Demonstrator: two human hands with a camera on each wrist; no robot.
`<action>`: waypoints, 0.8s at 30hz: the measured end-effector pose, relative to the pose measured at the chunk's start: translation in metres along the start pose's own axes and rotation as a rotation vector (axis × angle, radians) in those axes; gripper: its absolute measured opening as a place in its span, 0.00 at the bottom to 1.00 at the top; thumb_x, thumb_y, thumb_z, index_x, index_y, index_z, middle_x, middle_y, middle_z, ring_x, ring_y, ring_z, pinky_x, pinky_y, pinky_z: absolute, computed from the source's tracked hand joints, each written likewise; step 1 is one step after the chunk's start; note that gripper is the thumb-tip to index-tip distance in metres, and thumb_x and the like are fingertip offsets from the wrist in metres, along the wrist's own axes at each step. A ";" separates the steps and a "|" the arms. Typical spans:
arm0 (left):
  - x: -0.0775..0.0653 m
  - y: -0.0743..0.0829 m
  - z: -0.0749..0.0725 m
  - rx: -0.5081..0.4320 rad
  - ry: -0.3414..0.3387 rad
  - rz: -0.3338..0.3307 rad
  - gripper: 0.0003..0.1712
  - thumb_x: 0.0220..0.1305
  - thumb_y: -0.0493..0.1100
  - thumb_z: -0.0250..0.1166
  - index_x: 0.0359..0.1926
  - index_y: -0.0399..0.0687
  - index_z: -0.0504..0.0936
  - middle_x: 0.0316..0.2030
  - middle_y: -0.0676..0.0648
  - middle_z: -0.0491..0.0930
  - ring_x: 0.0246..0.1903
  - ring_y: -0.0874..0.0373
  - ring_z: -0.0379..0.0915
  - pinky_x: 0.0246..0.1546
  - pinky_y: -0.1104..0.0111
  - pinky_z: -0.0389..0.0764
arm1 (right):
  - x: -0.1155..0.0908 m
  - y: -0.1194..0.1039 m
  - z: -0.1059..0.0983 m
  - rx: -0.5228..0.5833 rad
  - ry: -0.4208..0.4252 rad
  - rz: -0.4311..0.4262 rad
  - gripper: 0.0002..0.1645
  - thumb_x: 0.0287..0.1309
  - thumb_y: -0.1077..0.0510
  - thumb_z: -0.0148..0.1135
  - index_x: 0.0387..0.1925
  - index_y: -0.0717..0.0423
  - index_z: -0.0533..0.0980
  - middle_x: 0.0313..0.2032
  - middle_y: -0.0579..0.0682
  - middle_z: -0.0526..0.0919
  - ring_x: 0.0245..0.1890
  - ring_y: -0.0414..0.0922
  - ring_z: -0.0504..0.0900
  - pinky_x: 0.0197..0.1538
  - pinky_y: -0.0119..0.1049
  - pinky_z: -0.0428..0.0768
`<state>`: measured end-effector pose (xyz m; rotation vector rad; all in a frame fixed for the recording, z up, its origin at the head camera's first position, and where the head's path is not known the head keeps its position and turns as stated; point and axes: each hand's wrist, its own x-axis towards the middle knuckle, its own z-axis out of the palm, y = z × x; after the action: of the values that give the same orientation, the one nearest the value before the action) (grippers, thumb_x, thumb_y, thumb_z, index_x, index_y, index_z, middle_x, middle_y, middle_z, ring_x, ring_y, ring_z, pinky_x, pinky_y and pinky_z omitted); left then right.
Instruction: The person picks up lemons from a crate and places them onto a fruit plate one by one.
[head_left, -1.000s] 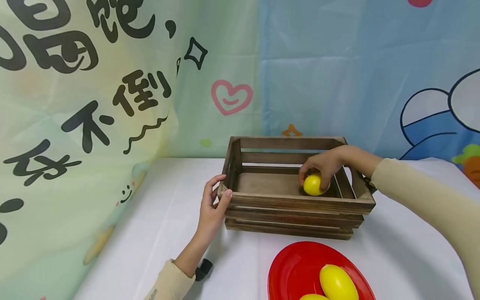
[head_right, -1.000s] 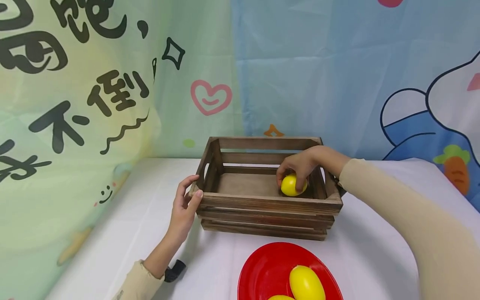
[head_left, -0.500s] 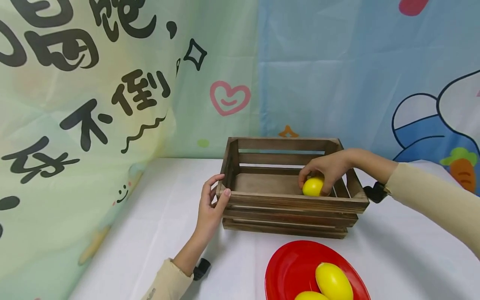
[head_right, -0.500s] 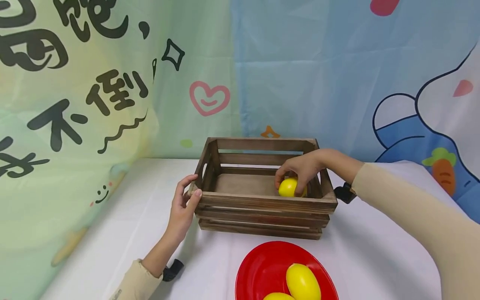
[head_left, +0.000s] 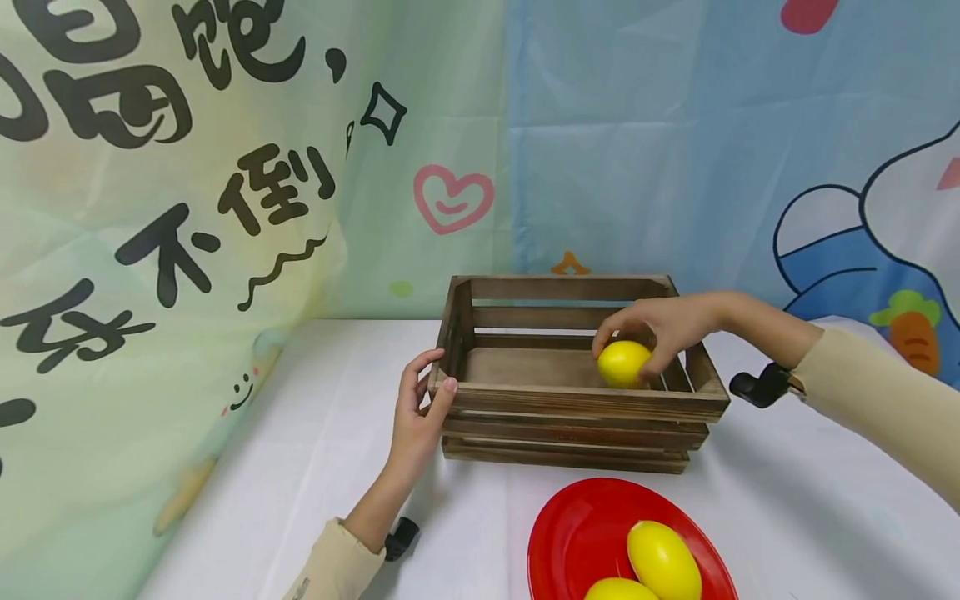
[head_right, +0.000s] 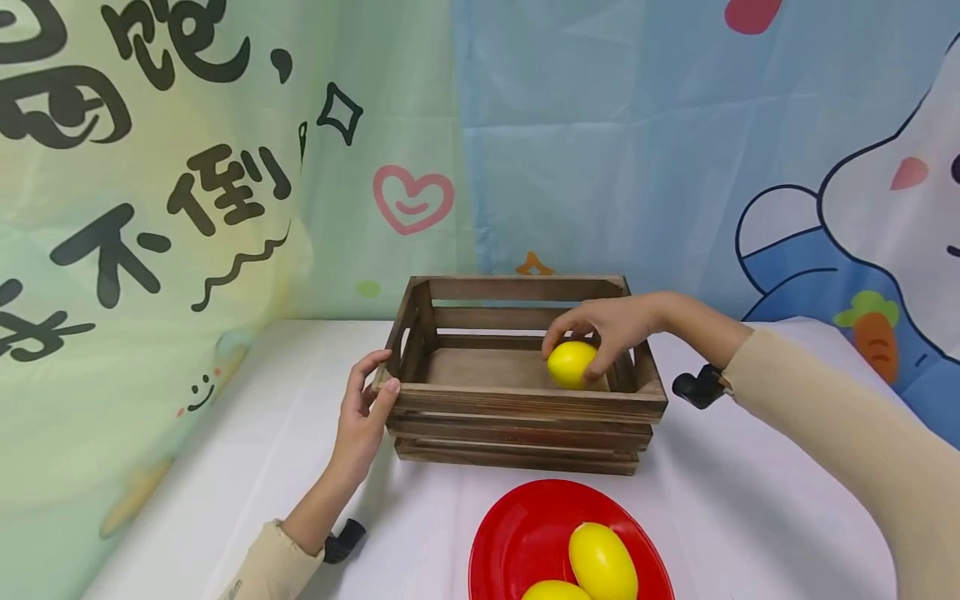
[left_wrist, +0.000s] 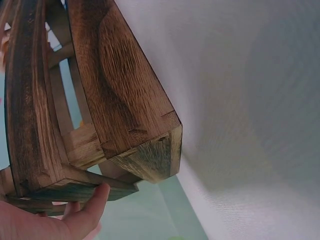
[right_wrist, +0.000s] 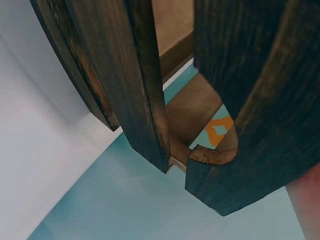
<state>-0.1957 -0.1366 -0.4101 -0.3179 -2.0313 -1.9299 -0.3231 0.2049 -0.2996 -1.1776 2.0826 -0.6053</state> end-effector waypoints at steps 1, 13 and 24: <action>0.000 0.000 0.000 0.000 0.000 -0.003 0.25 0.69 0.39 0.58 0.66 0.49 0.66 0.66 0.48 0.63 0.55 0.51 0.71 0.46 0.66 0.75 | -0.001 0.001 0.000 0.001 0.014 -0.021 0.28 0.52 0.61 0.70 0.56 0.50 0.73 0.52 0.51 0.76 0.49 0.51 0.73 0.48 0.41 0.78; 0.001 0.002 -0.002 0.010 0.000 0.007 0.25 0.69 0.40 0.58 0.66 0.50 0.65 0.66 0.49 0.63 0.52 0.58 0.71 0.44 0.67 0.74 | -0.016 -0.016 -0.002 0.017 0.159 -0.212 0.30 0.54 0.65 0.68 0.59 0.55 0.72 0.54 0.55 0.76 0.46 0.48 0.75 0.44 0.42 0.81; -0.001 0.002 0.001 -0.003 0.002 0.002 0.26 0.69 0.39 0.58 0.66 0.49 0.66 0.63 0.45 0.65 0.48 0.61 0.73 0.43 0.68 0.75 | -0.046 -0.049 0.013 -0.039 0.266 -0.346 0.33 0.51 0.69 0.69 0.59 0.52 0.72 0.58 0.48 0.73 0.51 0.42 0.73 0.43 0.42 0.83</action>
<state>-0.1945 -0.1356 -0.4090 -0.3180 -2.0260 -1.9314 -0.2690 0.2199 -0.2608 -1.5697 2.1266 -0.9289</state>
